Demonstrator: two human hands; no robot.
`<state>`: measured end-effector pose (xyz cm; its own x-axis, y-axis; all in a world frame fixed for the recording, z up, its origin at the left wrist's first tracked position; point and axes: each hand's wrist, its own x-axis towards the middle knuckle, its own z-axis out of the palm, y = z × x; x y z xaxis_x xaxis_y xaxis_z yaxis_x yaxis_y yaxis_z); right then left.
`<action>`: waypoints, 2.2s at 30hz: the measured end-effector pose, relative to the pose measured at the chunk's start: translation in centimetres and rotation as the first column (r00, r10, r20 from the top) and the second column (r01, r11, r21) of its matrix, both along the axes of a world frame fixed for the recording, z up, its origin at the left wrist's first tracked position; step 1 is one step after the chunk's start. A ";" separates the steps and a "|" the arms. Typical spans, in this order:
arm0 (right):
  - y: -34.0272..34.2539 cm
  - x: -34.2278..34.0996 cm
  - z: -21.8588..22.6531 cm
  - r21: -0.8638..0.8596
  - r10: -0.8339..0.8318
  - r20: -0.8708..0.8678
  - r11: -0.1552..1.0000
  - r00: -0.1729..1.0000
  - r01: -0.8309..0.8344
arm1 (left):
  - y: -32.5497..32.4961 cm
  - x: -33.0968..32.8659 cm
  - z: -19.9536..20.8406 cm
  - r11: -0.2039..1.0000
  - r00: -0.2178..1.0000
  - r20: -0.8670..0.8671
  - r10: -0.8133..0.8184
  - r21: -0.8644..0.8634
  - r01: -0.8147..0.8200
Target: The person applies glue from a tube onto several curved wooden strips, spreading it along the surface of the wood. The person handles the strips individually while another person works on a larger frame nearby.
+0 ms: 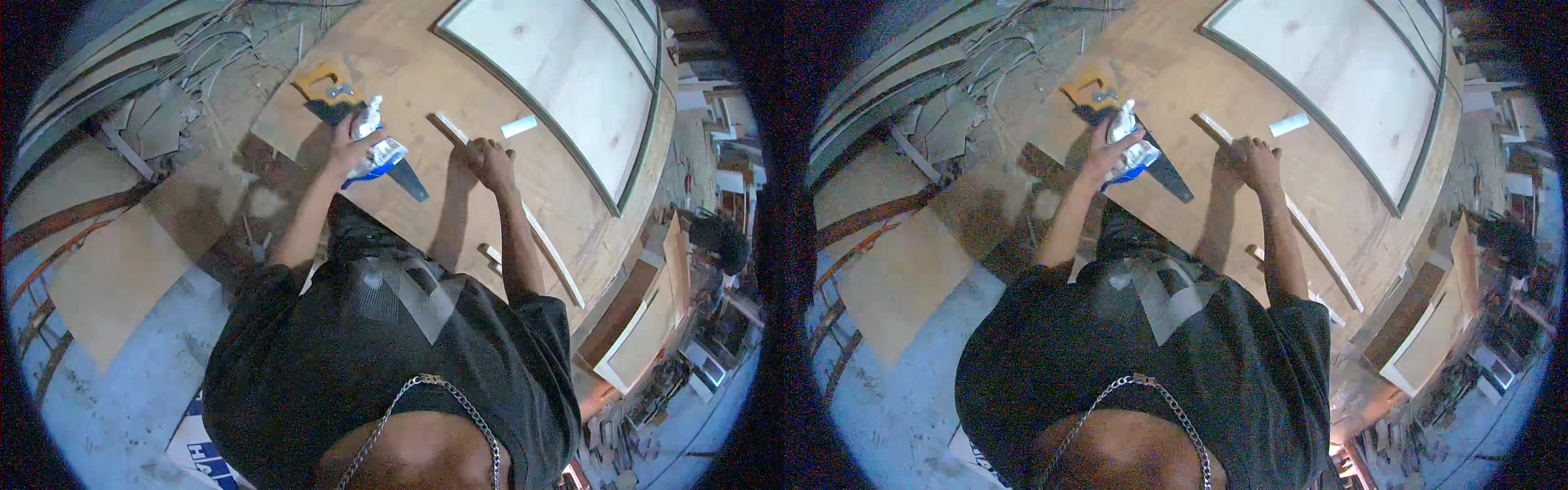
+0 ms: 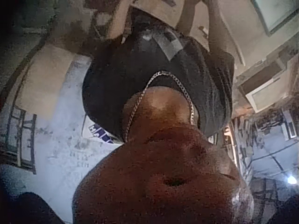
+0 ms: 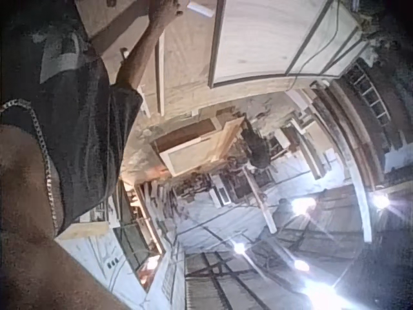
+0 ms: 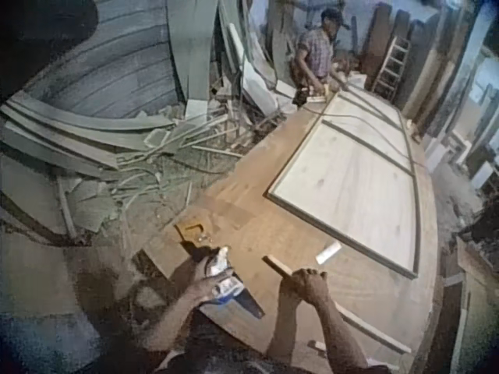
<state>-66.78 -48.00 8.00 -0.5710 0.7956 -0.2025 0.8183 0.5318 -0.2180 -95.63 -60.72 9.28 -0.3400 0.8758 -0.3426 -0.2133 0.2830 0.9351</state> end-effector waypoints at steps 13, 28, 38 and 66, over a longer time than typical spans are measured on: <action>-3.1 0.0 7.6 0.038 -0.026 -0.448 0.998 0.893 0.048 | 6.2 -3.4 4.6 0.878 0.589 -0.787 -0.184 0.138 0.458; -5.2 -0.7 9.8 0.062 -0.117 -0.510 0.983 0.852 0.171 | 6.1 -0.7 6.7 0.817 0.501 -0.846 -0.180 0.155 0.556; -4.4 0.4 8.9 0.093 -0.123 -0.495 0.977 0.860 0.193 | 5.0 -1.3 6.2 0.833 0.487 -0.867 -0.103 0.193 0.519; -5.2 0.0 8.6 0.003 -0.163 -0.438 0.983 0.884 0.182 | 5.6 -1.8 5.3 0.812 0.322 -0.929 -0.184 0.041 0.582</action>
<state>-66.76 -53.23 16.58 -0.4469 0.8918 0.0700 0.7268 0.4076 -0.5528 -97.47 -55.12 14.57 0.1443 0.9634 0.2257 0.7942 -0.2488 0.5544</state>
